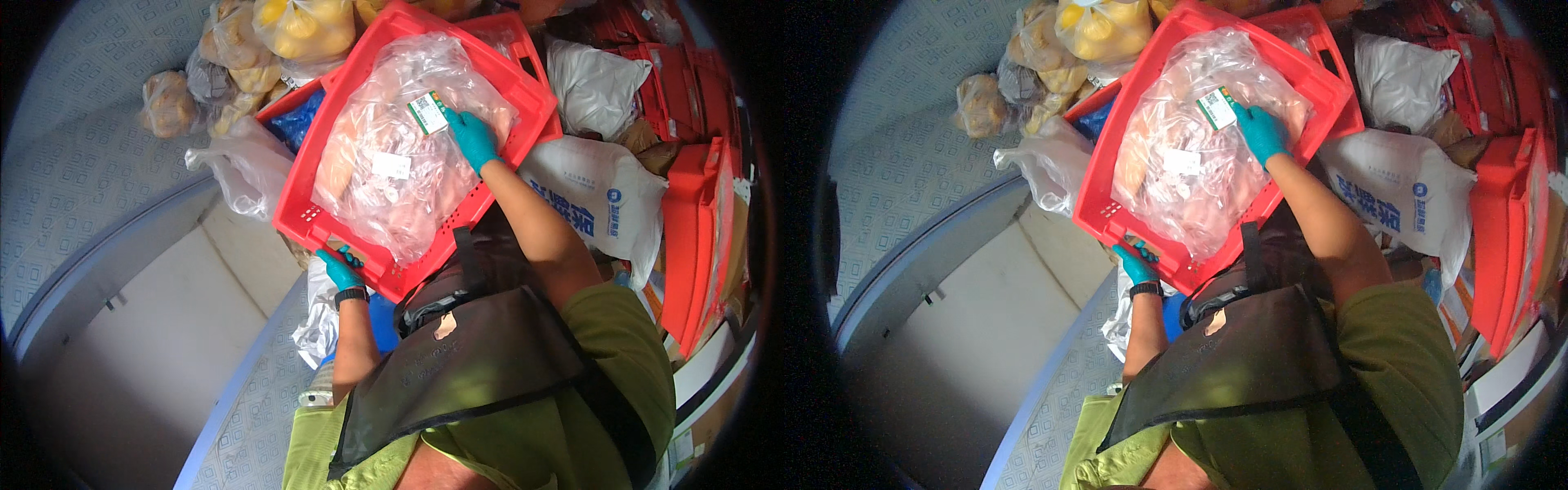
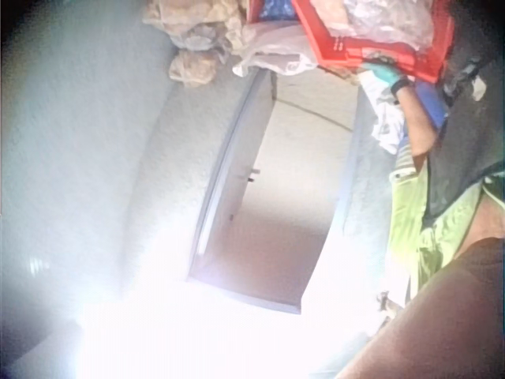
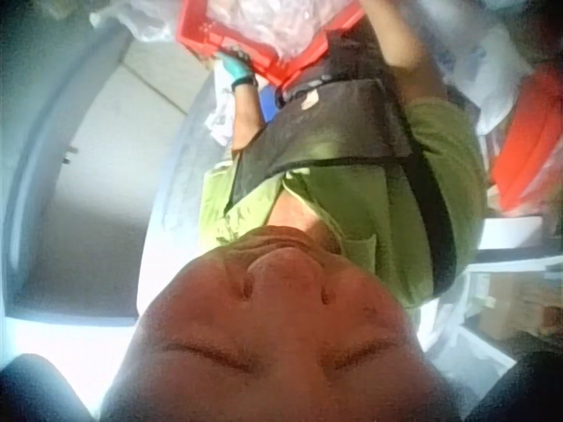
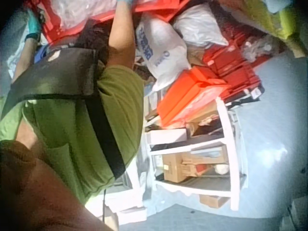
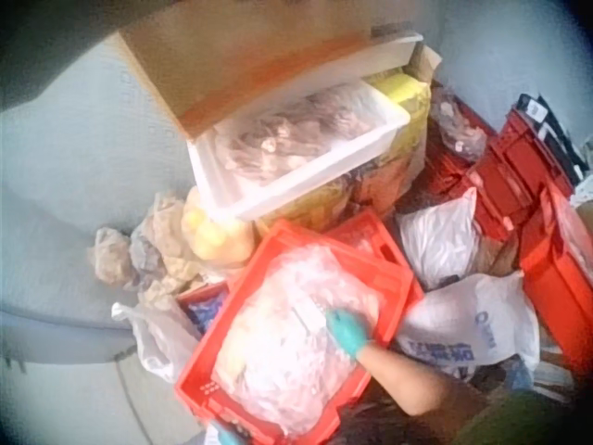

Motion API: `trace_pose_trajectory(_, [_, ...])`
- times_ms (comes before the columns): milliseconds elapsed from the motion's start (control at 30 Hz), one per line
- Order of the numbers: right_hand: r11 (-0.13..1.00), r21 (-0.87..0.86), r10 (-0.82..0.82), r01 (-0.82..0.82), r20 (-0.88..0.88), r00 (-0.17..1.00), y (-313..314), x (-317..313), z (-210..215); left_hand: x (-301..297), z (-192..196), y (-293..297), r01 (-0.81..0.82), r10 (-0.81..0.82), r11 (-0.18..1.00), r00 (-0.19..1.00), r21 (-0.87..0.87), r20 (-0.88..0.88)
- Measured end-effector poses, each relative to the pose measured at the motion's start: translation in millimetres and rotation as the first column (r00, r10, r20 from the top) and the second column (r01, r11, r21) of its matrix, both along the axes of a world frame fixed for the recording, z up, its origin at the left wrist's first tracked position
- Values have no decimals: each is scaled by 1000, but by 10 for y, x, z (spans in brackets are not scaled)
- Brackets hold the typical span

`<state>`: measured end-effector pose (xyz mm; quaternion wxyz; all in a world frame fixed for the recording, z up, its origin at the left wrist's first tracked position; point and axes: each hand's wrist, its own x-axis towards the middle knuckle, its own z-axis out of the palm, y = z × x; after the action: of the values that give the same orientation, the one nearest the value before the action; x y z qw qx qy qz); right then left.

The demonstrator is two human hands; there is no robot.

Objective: The person picks up red plastic crates containing vacuum-sealed meat packages from a cluttered storage area, stacks them, and carries one crate through a doorway into a meat and seafood counter area.

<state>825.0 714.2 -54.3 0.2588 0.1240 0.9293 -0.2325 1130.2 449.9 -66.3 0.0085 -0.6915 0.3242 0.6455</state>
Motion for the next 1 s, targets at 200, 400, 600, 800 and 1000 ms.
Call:
trace_pose_trajectory(200, [974, -227, -36, 19, -72, 997, 15, 40, -253, -13, 55, 16, -35, 35, 999, 999, 3, -16])
trace_pose_trajectory(400, [826, -545, -164, 144, 11, 986, 130, 95, -358, 28, 75, 0, -23, 25, 999, 998, 25, -65])
trace_pose_trajectory(600, [765, -615, -178, 192, 85, 980, 157, 107, -270, 72, 85, -4, -17, 20, 999, 996, 35, -85])
trace_pose_trajectory(800, [742, -638, -174, 206, 113, 978, 167, 119, -302, 72, 105, -3, -20, 21, 1000, 998, 21, -58])
trace_pose_trajectory(1000, [720, -655, -197, 228, 122, 973, 181, 140, -277, 75, 157, 21, -19, 20, 1000, 998, 14, -53])
